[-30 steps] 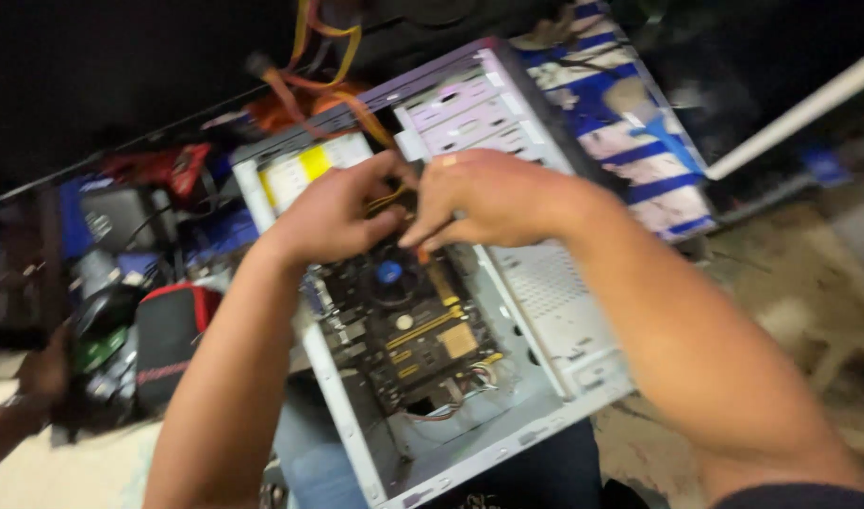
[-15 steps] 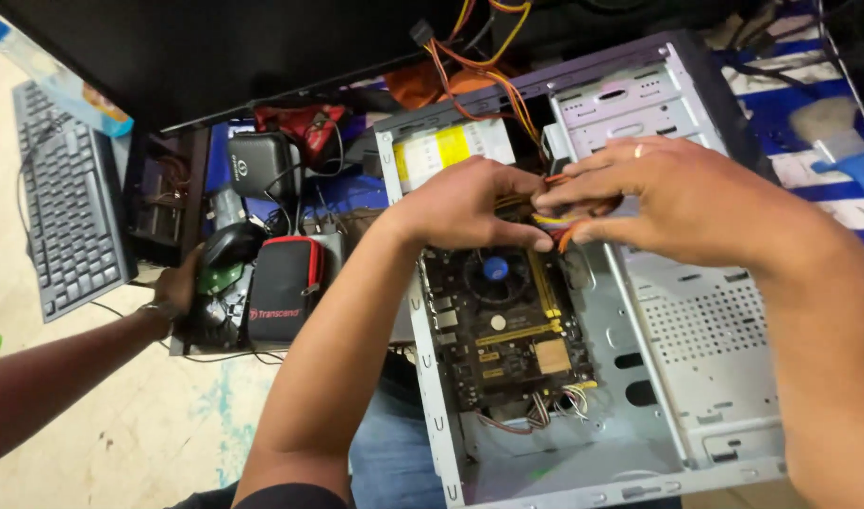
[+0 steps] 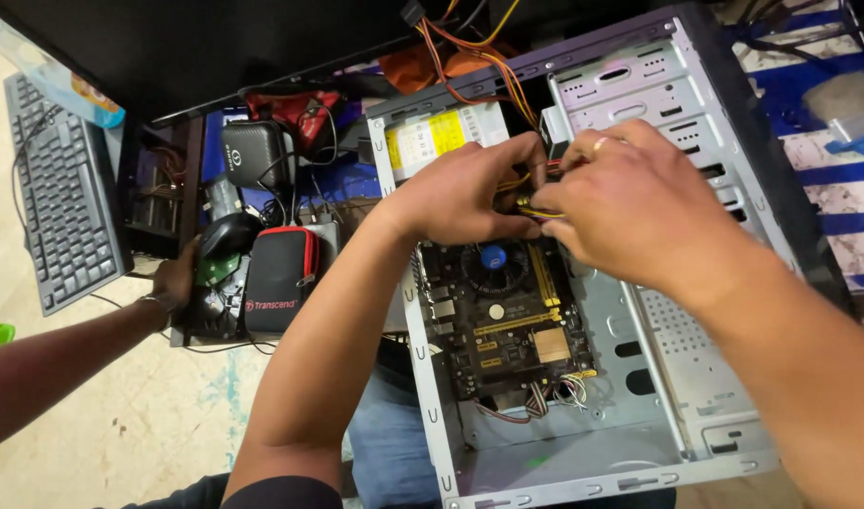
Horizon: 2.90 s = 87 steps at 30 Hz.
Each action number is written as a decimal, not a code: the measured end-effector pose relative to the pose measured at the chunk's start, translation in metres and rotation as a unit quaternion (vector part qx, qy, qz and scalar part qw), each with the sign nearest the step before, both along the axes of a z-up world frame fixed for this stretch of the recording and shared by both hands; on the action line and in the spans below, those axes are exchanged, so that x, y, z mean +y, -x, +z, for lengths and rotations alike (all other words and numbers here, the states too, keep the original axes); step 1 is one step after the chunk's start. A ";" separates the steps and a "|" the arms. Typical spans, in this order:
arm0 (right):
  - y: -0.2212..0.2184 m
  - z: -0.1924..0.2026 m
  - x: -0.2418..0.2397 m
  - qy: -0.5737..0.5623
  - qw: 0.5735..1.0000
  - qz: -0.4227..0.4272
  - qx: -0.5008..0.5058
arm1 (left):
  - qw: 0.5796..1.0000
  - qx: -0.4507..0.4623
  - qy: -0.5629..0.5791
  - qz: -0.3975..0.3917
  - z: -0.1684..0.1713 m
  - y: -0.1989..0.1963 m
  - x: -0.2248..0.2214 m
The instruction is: Connecting internal cables and installing a hard drive into a desktop computer case on a workbench.
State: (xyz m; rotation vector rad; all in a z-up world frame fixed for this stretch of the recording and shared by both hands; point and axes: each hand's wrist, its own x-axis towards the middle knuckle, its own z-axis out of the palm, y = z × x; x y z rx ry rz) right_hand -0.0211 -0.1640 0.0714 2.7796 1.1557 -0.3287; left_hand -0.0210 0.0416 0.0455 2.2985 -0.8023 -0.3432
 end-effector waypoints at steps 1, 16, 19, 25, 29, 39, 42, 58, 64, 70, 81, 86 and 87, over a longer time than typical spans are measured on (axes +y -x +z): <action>0.000 -0.012 -0.001 0.002 1.000 -0.002 0.002 | 1.000 0.002 0.002 -0.002 -0.003 -0.001 0.000; -0.007 -0.004 -0.012 -0.054 0.997 -0.004 0.047 | 0.993 -0.061 -0.103 0.001 -0.015 -0.003 -0.005; -0.012 -0.011 -0.019 -0.106 0.993 0.016 0.045 | 0.992 -0.098 -0.082 -0.022 -0.020 -0.004 -0.003; -0.009 0.012 -0.029 -0.141 0.989 -0.016 0.041 | 0.982 -0.037 -0.187 -0.016 -0.017 -0.004 -0.004; -0.015 -0.002 -0.037 -0.087 0.995 -0.033 -0.046 | 0.975 -0.058 -0.215 -0.025 -0.023 -0.002 -0.003; -0.007 -0.037 -0.025 -0.076 0.946 0.100 -0.298 | 0.972 -0.104 -0.206 -0.044 -0.034 -0.005 -0.005; 0.002 -0.020 -0.017 -0.131 0.959 0.168 -0.187 | 0.968 -0.123 -0.212 -0.056 -0.043 -0.008 -0.003; 0.028 -0.046 0.002 0.064 0.984 0.097 -0.136 | 0.971 -0.130 -0.196 -0.055 -0.043 -0.006 -0.004; 0.026 -0.045 -0.001 -0.018 0.982 0.123 -0.142 | 0.972 -0.068 -0.224 -0.039 -0.041 -0.006 -0.005; 0.023 -0.033 -0.003 0.045 0.986 0.094 -0.131 | 0.979 0.025 -0.200 -0.041 -0.033 -0.008 -0.007; 0.032 -0.042 -0.005 0.153 0.968 0.141 -0.142 | 0.978 -0.007 -0.195 -0.076 -0.049 -0.015 -0.003; 0.032 -0.054 0.002 0.180 0.952 0.180 -0.171 | 0.982 -0.039 -0.164 -0.084 -0.066 -0.018 0.001; 0.032 -0.056 0.005 0.204 0.946 0.185 -0.172 | 0.983 -0.052 -0.150 -0.089 -0.071 -0.019 0.002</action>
